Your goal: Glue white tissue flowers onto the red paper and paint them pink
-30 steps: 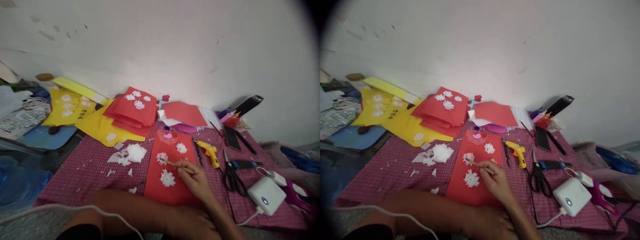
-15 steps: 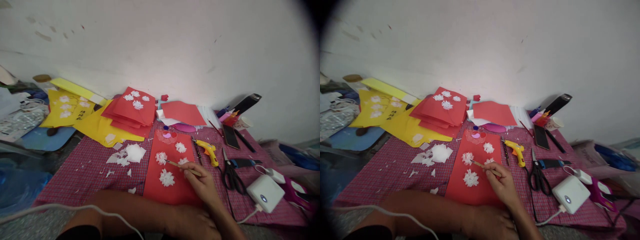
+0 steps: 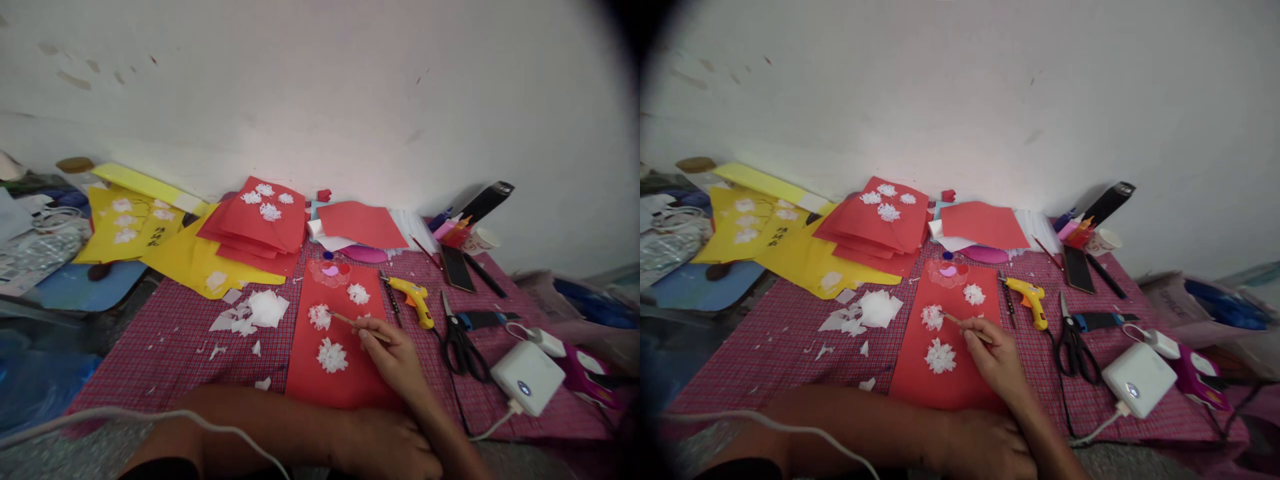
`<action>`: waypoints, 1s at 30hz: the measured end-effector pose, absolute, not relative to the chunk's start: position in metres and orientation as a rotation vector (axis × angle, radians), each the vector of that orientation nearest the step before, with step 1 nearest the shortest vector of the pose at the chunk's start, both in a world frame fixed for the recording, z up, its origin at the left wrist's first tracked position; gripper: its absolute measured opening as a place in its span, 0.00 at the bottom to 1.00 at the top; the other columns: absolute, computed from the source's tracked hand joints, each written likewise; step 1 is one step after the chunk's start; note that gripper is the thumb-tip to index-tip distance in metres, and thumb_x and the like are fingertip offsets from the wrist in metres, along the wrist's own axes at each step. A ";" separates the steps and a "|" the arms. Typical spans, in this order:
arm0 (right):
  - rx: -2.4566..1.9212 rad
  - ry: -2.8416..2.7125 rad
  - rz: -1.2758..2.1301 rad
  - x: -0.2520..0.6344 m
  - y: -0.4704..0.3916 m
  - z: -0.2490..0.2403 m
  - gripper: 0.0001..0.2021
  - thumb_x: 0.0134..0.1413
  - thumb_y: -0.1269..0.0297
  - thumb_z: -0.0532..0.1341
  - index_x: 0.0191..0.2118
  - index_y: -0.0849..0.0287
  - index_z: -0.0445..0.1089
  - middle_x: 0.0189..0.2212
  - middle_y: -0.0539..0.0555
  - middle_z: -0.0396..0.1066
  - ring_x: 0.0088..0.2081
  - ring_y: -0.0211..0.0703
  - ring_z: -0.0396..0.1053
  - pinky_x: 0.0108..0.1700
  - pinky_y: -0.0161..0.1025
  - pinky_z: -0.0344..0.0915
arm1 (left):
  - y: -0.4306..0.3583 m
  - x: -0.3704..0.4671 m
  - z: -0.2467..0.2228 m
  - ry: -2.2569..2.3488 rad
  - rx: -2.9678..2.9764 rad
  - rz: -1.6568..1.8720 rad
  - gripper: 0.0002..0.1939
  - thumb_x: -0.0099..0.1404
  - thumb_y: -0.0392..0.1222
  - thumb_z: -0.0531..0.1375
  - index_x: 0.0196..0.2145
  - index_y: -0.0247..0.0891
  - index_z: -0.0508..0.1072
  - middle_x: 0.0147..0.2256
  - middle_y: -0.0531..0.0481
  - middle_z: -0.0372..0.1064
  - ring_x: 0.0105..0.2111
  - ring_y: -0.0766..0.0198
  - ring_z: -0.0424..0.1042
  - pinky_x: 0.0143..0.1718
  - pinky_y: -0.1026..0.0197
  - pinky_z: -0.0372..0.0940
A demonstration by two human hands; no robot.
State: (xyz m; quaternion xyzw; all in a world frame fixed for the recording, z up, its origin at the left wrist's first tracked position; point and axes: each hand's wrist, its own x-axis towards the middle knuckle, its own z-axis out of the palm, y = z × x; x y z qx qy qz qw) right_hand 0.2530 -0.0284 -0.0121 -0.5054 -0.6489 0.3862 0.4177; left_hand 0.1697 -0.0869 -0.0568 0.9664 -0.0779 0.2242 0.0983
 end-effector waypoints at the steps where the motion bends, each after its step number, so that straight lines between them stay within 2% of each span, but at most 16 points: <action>1: -1.269 -1.636 0.965 0.254 -0.029 -0.012 0.09 0.63 0.59 0.63 0.43 0.54 0.79 0.33 0.53 0.80 0.34 0.46 0.77 0.37 0.39 0.72 | -0.087 0.170 -0.056 -0.235 2.859 0.669 0.05 0.62 0.40 0.63 0.33 0.44 0.81 0.34 0.48 0.75 0.39 0.57 0.76 0.39 0.55 0.70; 14: -1.209 -1.743 0.923 0.249 -0.028 -0.001 0.07 0.63 0.63 0.62 0.41 0.53 0.78 0.35 0.52 0.79 0.36 0.45 0.76 0.39 0.38 0.70 | -0.085 0.169 -0.049 -0.237 2.879 0.608 0.05 0.63 0.39 0.62 0.31 0.45 0.79 0.35 0.50 0.76 0.39 0.59 0.76 0.41 0.57 0.70; 30: -1.218 -1.731 0.931 0.248 -0.029 0.000 0.07 0.63 0.63 0.62 0.40 0.53 0.78 0.34 0.52 0.78 0.33 0.44 0.75 0.36 0.37 0.70 | -0.085 0.170 -0.052 -0.262 2.856 0.580 0.06 0.62 0.39 0.63 0.28 0.45 0.78 0.34 0.49 0.75 0.39 0.57 0.76 0.39 0.57 0.71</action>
